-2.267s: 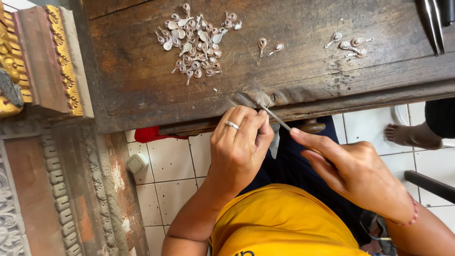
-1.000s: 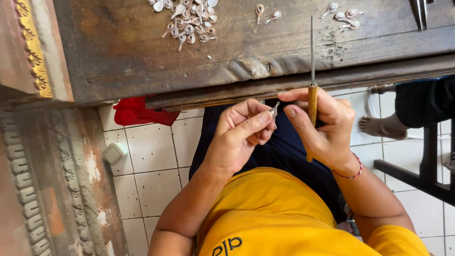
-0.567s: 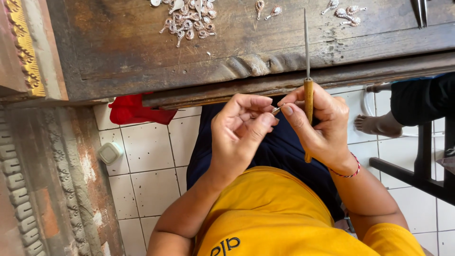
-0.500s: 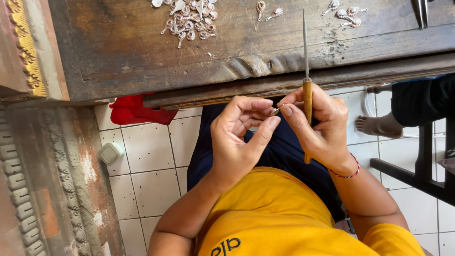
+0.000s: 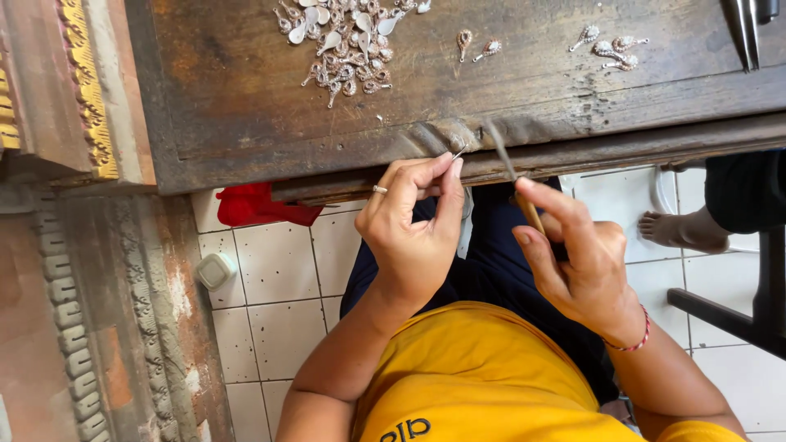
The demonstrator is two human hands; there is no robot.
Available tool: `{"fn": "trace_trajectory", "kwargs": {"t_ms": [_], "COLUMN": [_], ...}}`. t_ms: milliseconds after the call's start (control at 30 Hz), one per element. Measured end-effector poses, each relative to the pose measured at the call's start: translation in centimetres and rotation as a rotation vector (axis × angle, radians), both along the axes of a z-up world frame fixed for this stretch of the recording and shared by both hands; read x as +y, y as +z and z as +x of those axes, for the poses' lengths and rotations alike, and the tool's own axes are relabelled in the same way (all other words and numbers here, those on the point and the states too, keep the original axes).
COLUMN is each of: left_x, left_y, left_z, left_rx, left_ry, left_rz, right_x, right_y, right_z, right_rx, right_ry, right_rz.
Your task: The person uses a small hammer and a metal file to shape and smooth small silver-colored metal pieces on a wooden workbench. They repeatedly pick up individual pieces, file their edges, and tap them with the hammer, then place them back on the table.
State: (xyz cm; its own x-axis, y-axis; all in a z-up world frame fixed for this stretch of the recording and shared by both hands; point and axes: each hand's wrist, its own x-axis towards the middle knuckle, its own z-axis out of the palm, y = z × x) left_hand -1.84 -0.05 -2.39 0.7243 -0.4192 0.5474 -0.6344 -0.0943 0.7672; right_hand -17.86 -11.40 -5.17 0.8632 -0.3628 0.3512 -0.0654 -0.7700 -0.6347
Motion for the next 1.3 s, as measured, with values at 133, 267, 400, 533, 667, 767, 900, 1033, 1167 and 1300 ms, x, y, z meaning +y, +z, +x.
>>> {"fn": "trace_trajectory", "kwargs": {"t_ms": [133,267,400,533,667,767,900,1033,1167,1300], "left_x": [-0.2,-0.4,-0.5,-0.4,-0.5,-0.6,-0.5,-0.7,-0.8,-1.0], "left_y": [-0.1,-0.3,-0.6,0.1,0.7,1.0,0.7,0.9,1.5,2.2], "left_z": [0.0,-0.1,0.0,0.5,0.7,0.7,0.9,0.8,0.9,1.1], "left_rx": [-0.075,-0.182,-0.257,-0.286,-0.299,-0.291,-0.299,-0.314,-0.336,-0.331], "left_ry": [0.002,0.057,0.068,0.013,-0.024,-0.022,-0.035,-0.040,-0.042,-0.054], "left_rz": [0.038,0.085,0.142,0.175,0.196,0.210,0.224,0.224,0.224,0.197], "right_x": [-0.2,-0.4,-0.5,-1.0,-1.5,-1.2,-1.0,-0.7,-0.6,0.0], "right_y": [0.0,0.3,0.7,0.7,0.5,1.3,1.9,2.3,3.0,4.1], "right_z": [-0.9,-1.4,-1.3,1.1,2.1,0.9,-1.1,0.5,1.8,0.6], "right_rx": [0.071,0.110,0.168,0.093,0.042,0.093,0.230,0.233,0.218,0.306], "right_ry": [0.007,0.061,0.108,0.063,0.061,0.082,0.077,0.033,0.009,0.035], "right_rz": [0.014,-0.074,-0.161,-0.306,-0.331,-0.277,-0.227,-0.355,-0.403,-0.318]}}
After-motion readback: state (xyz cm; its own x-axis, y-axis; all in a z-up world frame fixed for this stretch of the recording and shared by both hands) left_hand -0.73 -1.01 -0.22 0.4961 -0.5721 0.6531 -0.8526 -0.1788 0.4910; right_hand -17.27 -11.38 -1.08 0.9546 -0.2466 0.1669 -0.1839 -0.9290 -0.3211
